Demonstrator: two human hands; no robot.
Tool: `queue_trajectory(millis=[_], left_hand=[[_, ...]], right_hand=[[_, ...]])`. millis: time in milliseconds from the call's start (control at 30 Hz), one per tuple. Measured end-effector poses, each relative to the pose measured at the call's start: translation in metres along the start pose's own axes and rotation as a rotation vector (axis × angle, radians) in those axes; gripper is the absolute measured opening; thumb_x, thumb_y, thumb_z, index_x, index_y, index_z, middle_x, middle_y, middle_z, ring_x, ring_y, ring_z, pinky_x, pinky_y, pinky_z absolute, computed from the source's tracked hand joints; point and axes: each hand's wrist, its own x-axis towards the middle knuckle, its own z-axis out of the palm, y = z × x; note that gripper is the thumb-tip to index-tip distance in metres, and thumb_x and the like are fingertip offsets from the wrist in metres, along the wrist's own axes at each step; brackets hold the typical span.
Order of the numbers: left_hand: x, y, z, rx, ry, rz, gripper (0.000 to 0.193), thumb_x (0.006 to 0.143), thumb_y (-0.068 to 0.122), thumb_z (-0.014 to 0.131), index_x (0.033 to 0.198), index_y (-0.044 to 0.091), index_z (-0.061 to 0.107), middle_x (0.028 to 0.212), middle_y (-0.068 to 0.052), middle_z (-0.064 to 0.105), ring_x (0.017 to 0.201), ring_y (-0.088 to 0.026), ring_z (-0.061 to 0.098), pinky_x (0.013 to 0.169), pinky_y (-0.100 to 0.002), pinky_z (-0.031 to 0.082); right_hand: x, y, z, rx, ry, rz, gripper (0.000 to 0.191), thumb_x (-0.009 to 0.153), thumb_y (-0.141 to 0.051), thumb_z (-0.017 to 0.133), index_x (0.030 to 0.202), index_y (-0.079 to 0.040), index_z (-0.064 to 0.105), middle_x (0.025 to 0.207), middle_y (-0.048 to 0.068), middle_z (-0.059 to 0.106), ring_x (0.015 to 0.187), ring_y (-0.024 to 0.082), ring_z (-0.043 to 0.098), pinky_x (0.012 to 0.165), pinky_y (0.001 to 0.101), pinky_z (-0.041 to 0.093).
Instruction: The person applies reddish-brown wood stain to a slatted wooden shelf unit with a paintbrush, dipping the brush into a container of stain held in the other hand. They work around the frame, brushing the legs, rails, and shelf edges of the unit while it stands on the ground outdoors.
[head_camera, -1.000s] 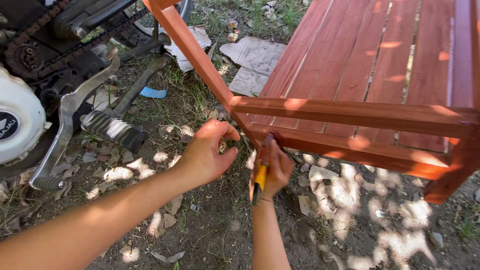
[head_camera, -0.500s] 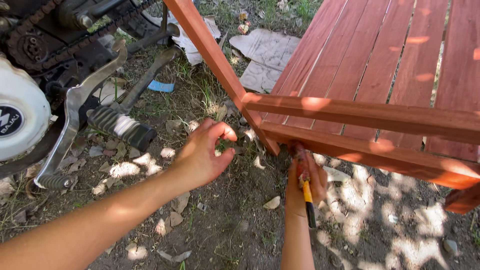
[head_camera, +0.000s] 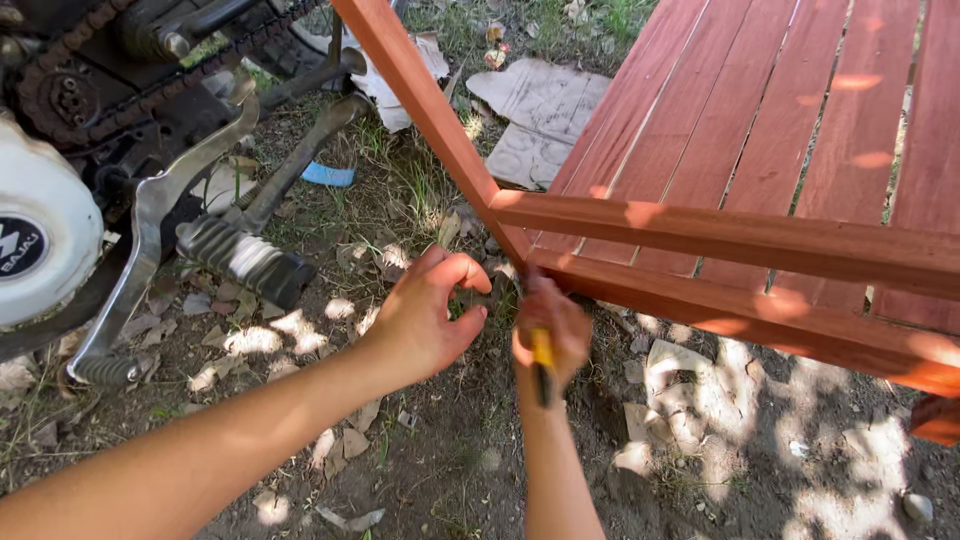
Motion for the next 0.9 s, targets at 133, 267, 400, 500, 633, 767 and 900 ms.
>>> queue_trajectory(millis=[133, 267, 400, 500, 633, 767, 900], left_hand=[[-0.003, -0.001, 0.001, -0.026, -0.078, -0.143, 0.023, 0.078, 0.012, 0.075, 0.098, 0.011, 0.063, 0.096, -0.006, 0.059, 0.091, -0.025, 0.062, 0.083, -0.037, 0.052], [-0.006, -0.014, -0.002, -0.019, 0.022, 0.060, 0.025, 0.080, 0.010, 0.075, 0.101, 0.010, 0.061, 0.098, -0.007, 0.058, 0.094, -0.025, 0.060, 0.083, -0.038, 0.051], [-0.015, -0.021, -0.002, -0.068, 0.022, 0.030, 0.025, 0.081, 0.010, 0.074, 0.103, 0.010, 0.061, 0.100, -0.007, 0.056, 0.092, -0.023, 0.060, 0.082, -0.036, 0.051], [-0.011, -0.019, -0.006, -0.068, -0.012, -0.021, 0.023, 0.082, 0.010, 0.074, 0.102, 0.010, 0.062, 0.098, -0.006, 0.056, 0.090, -0.024, 0.060, 0.077, -0.036, 0.050], [-0.001, -0.004, -0.007, 0.004, 0.015, 0.017, 0.023, 0.079, 0.011, 0.077, 0.098, 0.009, 0.064, 0.094, -0.007, 0.057, 0.090, -0.023, 0.060, 0.079, -0.036, 0.049], [-0.002, 0.018, -0.003, -0.083, 0.005, 0.023, 0.023, 0.078, 0.011, 0.075, 0.098, 0.009, 0.065, 0.096, -0.007, 0.059, 0.090, -0.024, 0.061, 0.078, -0.038, 0.051], [-0.002, 0.045, 0.007, -0.105, -0.020, -0.031, 0.024, 0.077, 0.011, 0.075, 0.098, 0.008, 0.064, 0.095, -0.008, 0.059, 0.086, -0.025, 0.063, 0.075, -0.040, 0.053]], right_hand=[[0.005, -0.002, 0.013, -0.248, -0.161, -0.143, 0.046, 0.070, -0.001, 0.085, 0.115, -0.004, 0.077, 0.102, 0.012, 0.075, 0.095, 0.029, 0.066, 0.088, 0.0397, 0.055], [0.001, 0.023, -0.015, -0.147, -0.033, -0.176, 0.035, 0.082, -0.001, 0.080, 0.116, -0.008, 0.076, 0.105, 0.007, 0.076, 0.092, 0.020, 0.070, 0.087, 0.0342, 0.057], [-0.005, 0.037, -0.074, 0.142, 0.144, -0.200, 0.012, 0.106, -0.003, 0.078, 0.115, -0.009, 0.075, 0.109, 0.012, 0.077, 0.098, 0.024, 0.074, 0.100, 0.0422, 0.062], [-0.004, 0.029, -0.113, -0.400, 0.339, -0.139, 0.022, 0.105, -0.003, 0.084, 0.124, -0.001, 0.072, 0.105, 0.014, 0.070, 0.085, 0.021, 0.066, 0.073, 0.0318, 0.055], [-0.003, 0.018, -0.095, -0.576, 0.300, 0.082, 0.015, 0.100, -0.007, 0.082, 0.111, -0.002, 0.074, 0.090, 0.012, 0.063, 0.081, 0.022, 0.062, 0.069, 0.0331, 0.052], [-0.002, 0.007, -0.047, -0.278, 0.281, -0.172, 0.017, 0.097, -0.010, 0.079, 0.112, -0.008, 0.070, 0.093, 0.006, 0.071, 0.092, 0.017, 0.066, 0.083, 0.0317, 0.057], [0.016, -0.024, -0.043, -0.225, 0.021, -0.209, 0.021, 0.090, -0.012, 0.077, 0.110, -0.008, 0.070, 0.092, 0.007, 0.072, 0.091, 0.022, 0.066, 0.087, 0.0349, 0.055]])
